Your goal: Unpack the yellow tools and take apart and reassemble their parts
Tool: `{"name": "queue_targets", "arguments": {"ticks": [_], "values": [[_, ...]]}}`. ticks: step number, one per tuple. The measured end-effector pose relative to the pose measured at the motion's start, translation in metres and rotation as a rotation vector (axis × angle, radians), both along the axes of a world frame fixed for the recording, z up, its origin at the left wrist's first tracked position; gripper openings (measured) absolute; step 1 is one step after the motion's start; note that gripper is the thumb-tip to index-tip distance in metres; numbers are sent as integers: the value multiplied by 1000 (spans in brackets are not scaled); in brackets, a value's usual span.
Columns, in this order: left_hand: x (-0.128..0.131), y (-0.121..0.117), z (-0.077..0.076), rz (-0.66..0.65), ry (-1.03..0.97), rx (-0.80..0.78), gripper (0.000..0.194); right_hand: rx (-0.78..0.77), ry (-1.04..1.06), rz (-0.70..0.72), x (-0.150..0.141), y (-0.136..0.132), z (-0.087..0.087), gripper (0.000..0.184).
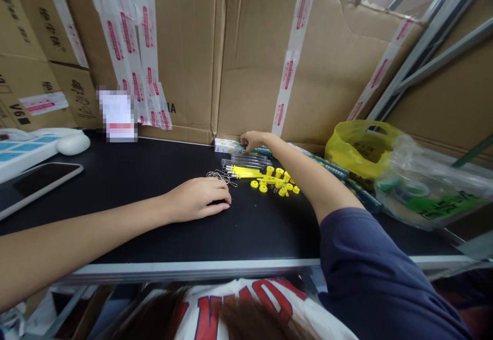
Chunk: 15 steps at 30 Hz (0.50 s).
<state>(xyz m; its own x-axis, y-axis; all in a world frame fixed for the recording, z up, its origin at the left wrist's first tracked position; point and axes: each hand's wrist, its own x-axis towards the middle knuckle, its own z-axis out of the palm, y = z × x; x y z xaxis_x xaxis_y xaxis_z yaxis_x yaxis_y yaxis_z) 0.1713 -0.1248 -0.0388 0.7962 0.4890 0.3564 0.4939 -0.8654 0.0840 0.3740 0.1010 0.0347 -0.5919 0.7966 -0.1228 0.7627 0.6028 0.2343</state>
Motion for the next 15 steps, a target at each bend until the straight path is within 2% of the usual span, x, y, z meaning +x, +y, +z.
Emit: {"name": "queue_targets", "arguments": {"ticks": [4, 8, 11, 15], "values": [[0, 1, -1, -11, -29, -2, 25, 15, 74, 39, 5, -7, 9, 44], [0, 0, -2, 43, -121, -58, 23, 54, 215, 107, 9, -23, 31, 38], [1, 0, 0, 155, -327, -165, 28, 186, 280, 224, 14, -47, 50, 34], [0, 5, 4, 271, -675, -358, 25, 381, 315, 352, 26, -98, 66, 29]]}}
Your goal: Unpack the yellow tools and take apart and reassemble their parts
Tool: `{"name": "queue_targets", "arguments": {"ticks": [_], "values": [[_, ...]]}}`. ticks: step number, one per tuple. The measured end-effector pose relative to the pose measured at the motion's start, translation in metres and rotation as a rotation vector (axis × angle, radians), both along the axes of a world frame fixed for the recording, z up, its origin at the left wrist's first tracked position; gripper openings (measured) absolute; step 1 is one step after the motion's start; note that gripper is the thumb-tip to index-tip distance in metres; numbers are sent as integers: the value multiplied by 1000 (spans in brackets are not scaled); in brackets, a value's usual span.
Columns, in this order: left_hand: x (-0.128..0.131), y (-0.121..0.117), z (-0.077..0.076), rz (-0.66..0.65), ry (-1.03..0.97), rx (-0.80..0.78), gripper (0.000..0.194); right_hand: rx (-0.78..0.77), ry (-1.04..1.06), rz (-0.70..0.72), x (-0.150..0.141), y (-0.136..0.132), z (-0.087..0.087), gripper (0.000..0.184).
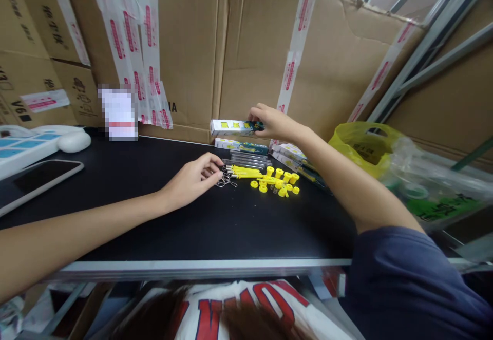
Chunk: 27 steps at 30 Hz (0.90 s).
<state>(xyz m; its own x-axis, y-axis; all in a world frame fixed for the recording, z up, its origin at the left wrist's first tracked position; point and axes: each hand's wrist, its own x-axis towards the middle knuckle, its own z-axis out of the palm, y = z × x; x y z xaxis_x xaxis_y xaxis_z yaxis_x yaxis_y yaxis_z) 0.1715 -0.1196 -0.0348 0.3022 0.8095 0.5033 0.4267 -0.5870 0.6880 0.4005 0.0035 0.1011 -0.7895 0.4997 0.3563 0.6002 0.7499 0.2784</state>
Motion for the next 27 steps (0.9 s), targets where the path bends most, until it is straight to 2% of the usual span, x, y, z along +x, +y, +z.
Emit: {"name": "queue_targets", "arguments": {"ticks": [2, 4, 6, 9, 11, 14, 21, 27], "values": [[-1, 4, 1, 17, -159, -71, 26, 57, -4, 29, 9, -29, -2, 26], [-1, 6, 1, 5, -297, -98, 28, 100, -14, 31, 19, -57, -12, 26], [1, 5, 1, -38, -381, -94, 34, 140, -34, 16, 31, -80, -31, 28], [4, -1, 0, -149, -379, -99, 39, 215, -16, -4, 49, -99, -62, 30], [6, -4, -1, -196, -338, -119, 39, 255, 13, -10, 57, -102, -78, 29], [6, -6, -1, -194, -303, -138, 37, 266, 23, 1, 62, -99, -89, 31], [3, -3, 4, -144, -223, -168, 31, 268, -25, 32, 59, -95, -91, 31], [2, -1, 1, -135, -210, -172, 30, 273, -36, 45, 59, -95, -93, 31]]}}
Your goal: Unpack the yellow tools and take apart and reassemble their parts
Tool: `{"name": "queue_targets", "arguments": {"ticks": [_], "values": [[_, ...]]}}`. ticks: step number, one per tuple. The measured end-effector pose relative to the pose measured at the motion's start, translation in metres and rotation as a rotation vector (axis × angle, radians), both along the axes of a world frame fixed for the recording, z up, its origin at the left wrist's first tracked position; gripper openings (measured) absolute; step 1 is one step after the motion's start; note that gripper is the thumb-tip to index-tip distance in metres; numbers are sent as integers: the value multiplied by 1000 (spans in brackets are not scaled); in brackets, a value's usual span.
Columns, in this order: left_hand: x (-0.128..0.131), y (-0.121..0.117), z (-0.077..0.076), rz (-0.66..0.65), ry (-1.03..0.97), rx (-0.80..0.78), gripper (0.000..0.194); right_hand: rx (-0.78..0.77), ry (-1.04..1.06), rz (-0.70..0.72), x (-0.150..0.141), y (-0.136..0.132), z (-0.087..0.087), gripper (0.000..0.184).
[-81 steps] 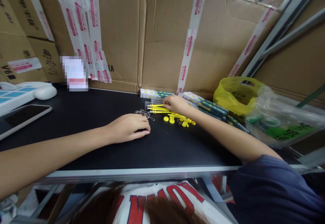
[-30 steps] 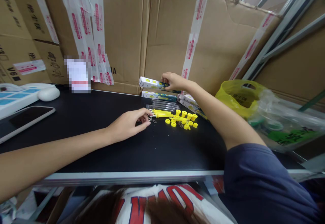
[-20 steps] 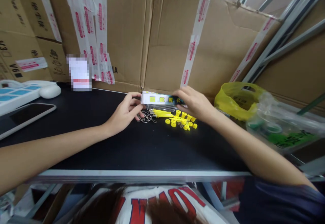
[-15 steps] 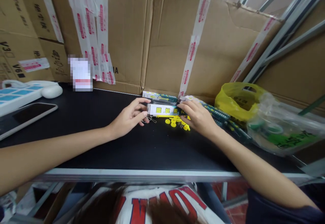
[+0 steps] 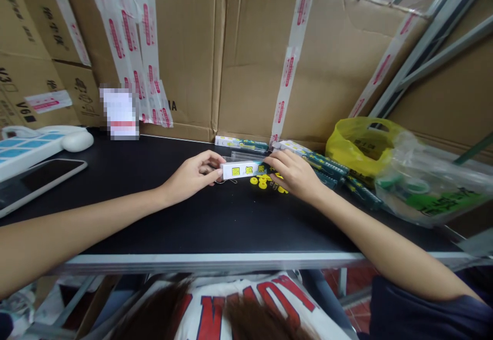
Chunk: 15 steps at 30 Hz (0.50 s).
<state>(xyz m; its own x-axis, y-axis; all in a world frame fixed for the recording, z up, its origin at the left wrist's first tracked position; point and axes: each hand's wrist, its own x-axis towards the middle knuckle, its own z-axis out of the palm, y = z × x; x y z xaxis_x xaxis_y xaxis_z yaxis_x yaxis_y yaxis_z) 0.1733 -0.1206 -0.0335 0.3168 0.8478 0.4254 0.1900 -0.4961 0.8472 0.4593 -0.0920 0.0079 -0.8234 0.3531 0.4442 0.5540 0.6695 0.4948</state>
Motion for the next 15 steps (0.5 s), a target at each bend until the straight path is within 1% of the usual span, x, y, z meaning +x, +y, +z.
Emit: {"name": "queue_targets", "arguments": {"ticks": [4, 9, 15], "values": [[-1, 1, -2, 17, 28, 19, 26, 29, -3, 25, 0, 2, -1, 29], [-1, 2, -3, 20, 40, 49, 24, 17, 2, 39, 0, 3, -1, 29], [-1, 4, -4, 18, 18, 63, 26, -2, 10, 42, 0, 2, 0, 29]]}}
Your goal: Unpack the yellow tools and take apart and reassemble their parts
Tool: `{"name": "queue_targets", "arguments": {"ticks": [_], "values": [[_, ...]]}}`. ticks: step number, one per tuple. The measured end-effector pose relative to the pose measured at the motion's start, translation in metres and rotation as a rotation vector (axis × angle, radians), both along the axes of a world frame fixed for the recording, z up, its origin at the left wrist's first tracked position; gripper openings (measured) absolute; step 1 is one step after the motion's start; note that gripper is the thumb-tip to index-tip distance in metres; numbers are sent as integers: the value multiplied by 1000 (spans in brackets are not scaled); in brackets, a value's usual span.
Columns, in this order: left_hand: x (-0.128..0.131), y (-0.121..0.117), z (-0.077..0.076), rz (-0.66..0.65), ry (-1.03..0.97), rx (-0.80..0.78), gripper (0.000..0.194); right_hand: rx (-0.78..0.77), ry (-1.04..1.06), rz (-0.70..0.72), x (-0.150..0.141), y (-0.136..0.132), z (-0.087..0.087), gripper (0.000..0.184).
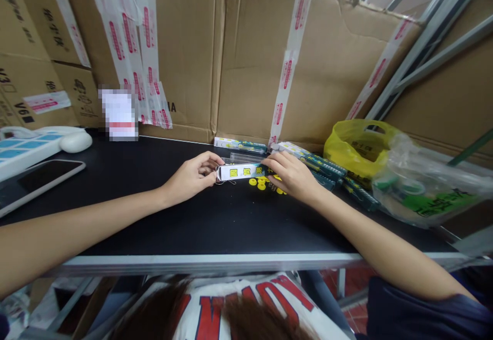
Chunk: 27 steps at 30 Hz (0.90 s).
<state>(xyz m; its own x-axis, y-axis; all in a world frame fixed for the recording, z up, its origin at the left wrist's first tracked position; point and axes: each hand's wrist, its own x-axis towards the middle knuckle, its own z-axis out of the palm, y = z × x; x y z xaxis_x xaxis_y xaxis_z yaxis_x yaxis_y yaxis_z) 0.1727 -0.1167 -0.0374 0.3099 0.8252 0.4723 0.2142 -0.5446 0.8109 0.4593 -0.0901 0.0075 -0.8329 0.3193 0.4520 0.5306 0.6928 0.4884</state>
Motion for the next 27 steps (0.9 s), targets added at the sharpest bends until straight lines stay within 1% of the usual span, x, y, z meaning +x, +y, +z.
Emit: {"name": "queue_targets", "arguments": {"ticks": [5, 8, 10, 12, 17, 19, 22, 27], "values": [[0, -1, 2, 0, -32, -31, 22, -31, 23, -10, 1, 2, 0, 29], [-1, -2, 3, -2, -5, -22, 23, -56, 39, -11, 2, 3, 0, 30], [-1, -2, 3, 22, 32, 6, 23, -65, 38, -10, 2, 3, 0, 31], [-2, -2, 3, 74, 91, 77, 22, -65, 35, -8, 2, 3, -1, 31], [-4, -2, 6, 224, 237, 422, 21, -46, 47, -29, 1, 2, -1, 28], [-4, -2, 7, 263, 280, 510, 21, -49, 66, -29, 1, 1, 0, 27], [-5, -3, 9, 271, 332, 573, 21, -67, 81, -25, 1, 0, 1, 27], [-4, -6, 10, 254, 343, 620, 15, -79, 102, -39, 1, 1, 0, 29]]}}
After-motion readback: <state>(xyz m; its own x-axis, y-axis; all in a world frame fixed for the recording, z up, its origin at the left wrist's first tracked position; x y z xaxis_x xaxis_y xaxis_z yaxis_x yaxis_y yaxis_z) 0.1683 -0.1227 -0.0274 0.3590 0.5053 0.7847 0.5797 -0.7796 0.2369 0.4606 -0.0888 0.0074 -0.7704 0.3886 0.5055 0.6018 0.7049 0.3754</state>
